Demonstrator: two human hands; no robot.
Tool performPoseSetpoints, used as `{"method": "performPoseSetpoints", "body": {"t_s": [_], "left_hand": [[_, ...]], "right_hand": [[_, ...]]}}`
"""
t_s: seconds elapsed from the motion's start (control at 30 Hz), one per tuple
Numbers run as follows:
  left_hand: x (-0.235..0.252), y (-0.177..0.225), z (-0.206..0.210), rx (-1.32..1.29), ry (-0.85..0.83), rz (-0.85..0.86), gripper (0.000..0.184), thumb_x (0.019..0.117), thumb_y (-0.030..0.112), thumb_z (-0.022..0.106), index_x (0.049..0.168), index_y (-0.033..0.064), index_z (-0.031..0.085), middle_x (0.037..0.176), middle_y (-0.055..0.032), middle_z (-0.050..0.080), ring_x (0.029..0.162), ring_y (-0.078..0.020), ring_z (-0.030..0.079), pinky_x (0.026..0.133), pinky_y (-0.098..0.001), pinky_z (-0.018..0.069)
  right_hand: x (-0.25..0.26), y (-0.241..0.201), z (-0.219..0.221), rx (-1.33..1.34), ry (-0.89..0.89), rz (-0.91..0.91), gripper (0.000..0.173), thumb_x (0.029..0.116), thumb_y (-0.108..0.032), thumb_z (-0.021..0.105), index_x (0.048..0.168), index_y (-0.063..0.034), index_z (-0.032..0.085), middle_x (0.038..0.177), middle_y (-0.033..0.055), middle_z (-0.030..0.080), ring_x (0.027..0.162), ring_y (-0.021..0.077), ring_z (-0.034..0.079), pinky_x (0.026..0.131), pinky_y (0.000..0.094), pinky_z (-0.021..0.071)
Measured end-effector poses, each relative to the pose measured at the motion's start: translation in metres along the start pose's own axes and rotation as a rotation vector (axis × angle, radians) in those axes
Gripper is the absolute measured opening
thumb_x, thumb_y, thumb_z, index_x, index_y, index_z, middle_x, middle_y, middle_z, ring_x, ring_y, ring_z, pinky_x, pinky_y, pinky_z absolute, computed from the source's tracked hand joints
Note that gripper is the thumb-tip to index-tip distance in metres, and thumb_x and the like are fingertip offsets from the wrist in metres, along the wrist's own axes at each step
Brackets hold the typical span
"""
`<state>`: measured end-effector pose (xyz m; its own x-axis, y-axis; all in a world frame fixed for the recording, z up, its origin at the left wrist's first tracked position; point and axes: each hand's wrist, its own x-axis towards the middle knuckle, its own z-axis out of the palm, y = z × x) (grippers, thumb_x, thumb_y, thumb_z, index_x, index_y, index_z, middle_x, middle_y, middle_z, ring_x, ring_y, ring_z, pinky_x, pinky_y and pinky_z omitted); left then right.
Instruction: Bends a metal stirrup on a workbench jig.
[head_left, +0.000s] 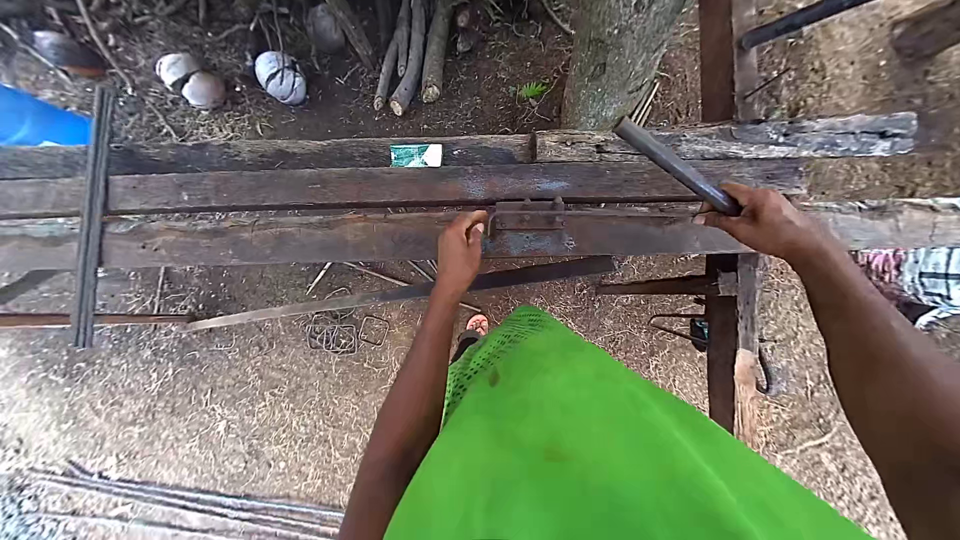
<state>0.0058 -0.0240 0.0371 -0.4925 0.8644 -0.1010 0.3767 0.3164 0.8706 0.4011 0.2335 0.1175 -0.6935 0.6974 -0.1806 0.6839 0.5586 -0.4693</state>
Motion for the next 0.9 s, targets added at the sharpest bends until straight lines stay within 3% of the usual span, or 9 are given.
{"method": "performPoseSetpoints", "body": {"t_s": [0.23,0.33,0.43,0.5,0.73,0.8,0.9], "left_hand": [[-0.008,0.006,0.006,0.030,0.024,-0.035,0.032,0.1062,0.012,0.050,0.133,0.0038,0.065,0.119,-0.0155,0.071,0.101,-0.0243,0.071,0.093,-0.0454,0.0572],[-0.006,0.012,0.008,0.077,0.015,-0.031,0.032,0.1050,0.011,0.053,0.134,0.0033,0.065,0.125,-0.0171,0.069,0.108,-0.0256,0.069,0.099,-0.0455,0.0546],[-0.002,0.019,0.010,0.135,0.014,-0.048,0.030,0.1038,0.009,0.056,0.131,0.0040,0.067,0.124,-0.0169,0.069,0.108,-0.0256,0.069,0.099,-0.0447,0.0539],[-0.001,0.021,0.010,0.168,0.035,-0.054,0.028,0.1018,0.009,0.060,0.127,0.0056,0.070,0.123,-0.0164,0.069,0.109,-0.0255,0.068,0.099,-0.0436,0.0538],[0.001,0.017,0.018,0.230,0.104,0.029,0.025,0.0980,0.008,0.066,0.121,0.0032,0.072,0.119,-0.0152,0.071,0.104,-0.0237,0.071,0.095,-0.0419,0.0574],[0.000,0.015,0.023,0.249,0.121,0.047,0.024,0.0973,0.007,0.066,0.120,0.0028,0.073,0.118,-0.0153,0.072,0.104,-0.0234,0.071,0.095,-0.0415,0.0576],[-0.005,0.012,0.021,0.289,0.124,0.069,0.022,0.0986,0.011,0.067,0.118,0.0028,0.073,0.119,-0.0160,0.071,0.105,-0.0266,0.071,0.095,-0.0470,0.0574]], "right_hand": [[0.027,0.026,0.012,0.000,-0.072,-0.029,0.023,0.0958,-0.018,0.075,0.104,0.0010,0.065,0.080,0.0213,0.063,0.073,0.0396,0.062,0.068,0.0654,0.0487],[0.029,0.032,0.018,0.006,-0.065,-0.049,0.022,0.0957,-0.017,0.075,0.103,0.0010,0.066,0.083,0.0225,0.064,0.076,0.0406,0.064,0.070,0.0663,0.0495],[0.027,0.029,0.021,-0.070,-0.058,-0.074,0.026,0.0963,-0.015,0.073,0.108,0.0068,0.064,0.106,0.0283,0.063,0.100,0.0483,0.063,0.087,0.0699,0.0491],[0.025,0.024,0.024,-0.123,-0.038,-0.089,0.028,0.0968,-0.012,0.072,0.111,0.0102,0.063,0.113,0.0318,0.062,0.112,0.0529,0.059,0.097,0.0693,0.0463],[0.008,0.026,0.033,-0.184,0.097,-0.046,0.035,0.1012,-0.017,0.065,0.125,0.0080,0.058,0.131,0.0312,0.056,0.129,0.0541,0.049,0.104,0.0705,0.0395],[-0.007,0.018,0.024,-0.180,0.166,0.026,0.035,0.1040,-0.016,0.060,0.130,0.0073,0.054,0.132,0.0316,0.056,0.126,0.0534,0.053,0.102,0.0681,0.0438],[-0.031,-0.003,-0.004,-0.196,0.273,0.184,0.037,0.1080,-0.022,0.051,0.133,0.0050,0.049,0.114,0.0354,0.063,0.096,0.0584,0.065,0.077,0.0740,0.0495]]}}
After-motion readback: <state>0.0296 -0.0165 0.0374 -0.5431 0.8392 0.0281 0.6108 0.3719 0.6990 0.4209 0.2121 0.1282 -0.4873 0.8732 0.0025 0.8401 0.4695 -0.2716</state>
